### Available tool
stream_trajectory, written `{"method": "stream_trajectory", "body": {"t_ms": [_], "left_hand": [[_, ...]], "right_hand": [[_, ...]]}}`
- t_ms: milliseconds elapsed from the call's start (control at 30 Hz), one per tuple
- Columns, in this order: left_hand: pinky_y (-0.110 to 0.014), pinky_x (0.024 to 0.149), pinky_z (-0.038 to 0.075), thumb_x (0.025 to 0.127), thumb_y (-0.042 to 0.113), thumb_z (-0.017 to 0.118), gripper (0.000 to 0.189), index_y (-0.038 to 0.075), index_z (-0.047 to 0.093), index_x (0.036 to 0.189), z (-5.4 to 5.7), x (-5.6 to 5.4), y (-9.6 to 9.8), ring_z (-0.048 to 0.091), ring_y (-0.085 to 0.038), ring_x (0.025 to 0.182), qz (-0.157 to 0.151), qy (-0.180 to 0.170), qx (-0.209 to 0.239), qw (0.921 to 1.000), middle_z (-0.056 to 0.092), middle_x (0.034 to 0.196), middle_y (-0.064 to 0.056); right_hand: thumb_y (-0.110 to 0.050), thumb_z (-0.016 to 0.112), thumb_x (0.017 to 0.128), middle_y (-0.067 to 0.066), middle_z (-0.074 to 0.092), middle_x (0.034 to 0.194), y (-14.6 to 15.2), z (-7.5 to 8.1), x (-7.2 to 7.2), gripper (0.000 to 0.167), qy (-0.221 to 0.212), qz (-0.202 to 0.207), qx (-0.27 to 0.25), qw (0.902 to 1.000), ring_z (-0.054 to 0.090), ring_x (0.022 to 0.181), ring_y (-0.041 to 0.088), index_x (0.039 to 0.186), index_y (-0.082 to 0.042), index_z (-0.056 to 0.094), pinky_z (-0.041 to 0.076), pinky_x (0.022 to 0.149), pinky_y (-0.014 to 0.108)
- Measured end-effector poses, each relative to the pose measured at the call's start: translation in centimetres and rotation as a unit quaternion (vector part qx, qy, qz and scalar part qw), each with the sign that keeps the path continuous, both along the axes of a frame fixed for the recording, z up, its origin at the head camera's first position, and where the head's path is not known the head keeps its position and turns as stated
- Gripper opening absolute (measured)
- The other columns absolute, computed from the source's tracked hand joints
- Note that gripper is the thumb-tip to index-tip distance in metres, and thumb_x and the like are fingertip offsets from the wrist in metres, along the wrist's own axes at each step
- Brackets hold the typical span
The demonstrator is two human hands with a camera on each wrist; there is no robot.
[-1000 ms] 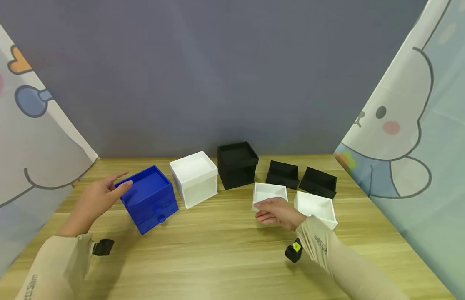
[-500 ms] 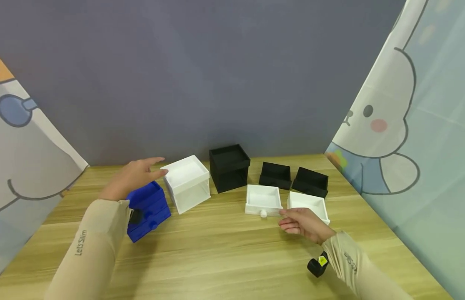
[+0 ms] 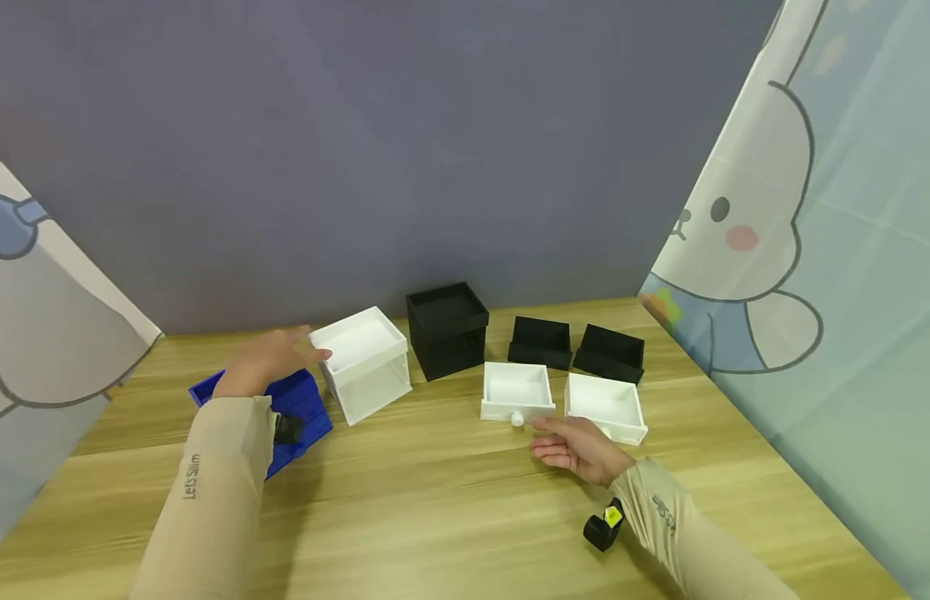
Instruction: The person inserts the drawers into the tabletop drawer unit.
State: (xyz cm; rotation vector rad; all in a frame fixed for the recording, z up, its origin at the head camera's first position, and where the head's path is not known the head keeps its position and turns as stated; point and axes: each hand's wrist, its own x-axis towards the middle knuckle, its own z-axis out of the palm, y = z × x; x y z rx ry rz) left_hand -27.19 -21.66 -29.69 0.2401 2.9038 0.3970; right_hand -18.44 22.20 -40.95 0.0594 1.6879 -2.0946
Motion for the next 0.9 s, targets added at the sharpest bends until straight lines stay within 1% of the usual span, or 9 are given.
{"method": "stream_trajectory", "body": {"t_ms": [100,233,367,500,667,767,833,900], "left_hand": [[-0.068,0.097,0.027,0.090,0.066,0.045,0.094,-0.003,0.022,0.150,0.4,0.3,-1.1,0.028,-0.058,0.127,-0.005,-0.003,-0.004,1.0000,0.029,0.143,-0.036],[-0.068,0.095,0.029,0.090,0.068,0.042,0.091,0.000,0.030,0.148,0.5,0.6,-1.6,0.031,-0.058,0.126,-0.006,0.012,-0.021,0.9997,0.033,0.142,-0.035],[-0.069,0.089,0.034,0.087,0.074,0.040,0.092,0.005,0.033,0.148,0.3,0.7,-1.2,0.034,-0.058,0.123,0.007,0.021,-0.040,0.9990,0.036,0.141,-0.034],[-0.070,0.084,0.035,0.084,0.078,0.039,0.096,0.008,0.031,0.149,0.0,0.8,-0.8,0.036,-0.059,0.122,0.024,0.018,-0.041,0.9987,0.036,0.141,-0.034],[-0.068,0.081,0.038,0.082,0.080,0.039,0.099,0.011,0.028,0.152,-0.3,0.8,-0.5,0.038,-0.058,0.121,0.023,0.023,-0.038,0.9988,0.037,0.140,-0.034],[-0.065,0.078,0.041,0.082,0.082,0.034,0.100,0.014,0.024,0.153,-0.5,0.8,-0.2,0.038,-0.058,0.121,0.016,0.009,-0.050,0.9986,0.036,0.141,-0.034],[-0.064,0.078,0.041,0.081,0.084,0.032,0.101,0.015,0.022,0.153,-0.7,0.9,0.0,0.037,-0.059,0.122,0.016,-0.003,-0.056,0.9983,0.035,0.142,-0.033],[-0.061,0.075,0.043,0.079,0.086,0.030,0.103,0.016,0.020,0.154,-0.7,1.1,0.1,0.037,-0.059,0.121,0.021,-0.015,-0.060,0.9979,0.034,0.142,-0.034]], "right_hand": [[-0.012,0.045,0.102,0.005,0.070,0.080,-1.0,0.0,-0.8,0.035,0.003,-0.010,-0.007,0.9999,0.069,0.073,0.010,0.124,0.014,0.049,0.053,0.070,0.022],[-0.014,0.043,0.103,0.006,0.070,0.080,-1.8,-0.2,-1.6,0.031,-0.003,-0.018,-0.011,0.9998,0.069,0.071,0.011,0.117,0.011,0.054,0.053,0.069,0.022],[-0.015,0.043,0.103,0.006,0.070,0.077,-2.2,-0.4,-1.7,0.029,-0.014,-0.024,-0.012,0.9996,0.069,0.069,0.011,0.114,0.009,0.054,0.053,0.067,0.021],[-0.015,0.044,0.102,0.006,0.069,0.075,-2.3,-0.6,-1.7,0.029,-0.025,-0.025,-0.013,0.9993,0.069,0.068,0.011,0.115,0.010,0.051,0.053,0.067,0.022],[-0.018,0.044,0.103,0.005,0.069,0.075,-2.4,-1.1,-1.7,0.035,-0.031,-0.024,-0.004,0.9992,0.068,0.068,0.010,0.118,0.013,0.049,0.053,0.066,0.021],[-0.019,0.043,0.103,0.004,0.068,0.075,-2.5,-1.4,-1.6,0.039,-0.034,-0.026,0.007,0.9990,0.068,0.067,0.010,0.120,0.015,0.047,0.053,0.065,0.021],[-0.019,0.043,0.103,0.004,0.068,0.075,-2.7,-1.5,-1.6,0.039,-0.036,-0.029,0.011,0.9989,0.068,0.067,0.010,0.121,0.015,0.047,0.053,0.065,0.021],[-0.018,0.043,0.103,0.004,0.068,0.074,-2.9,-1.6,-1.5,0.037,-0.037,-0.030,0.008,0.9988,0.068,0.066,0.010,0.120,0.015,0.046,0.053,0.065,0.021]]}}
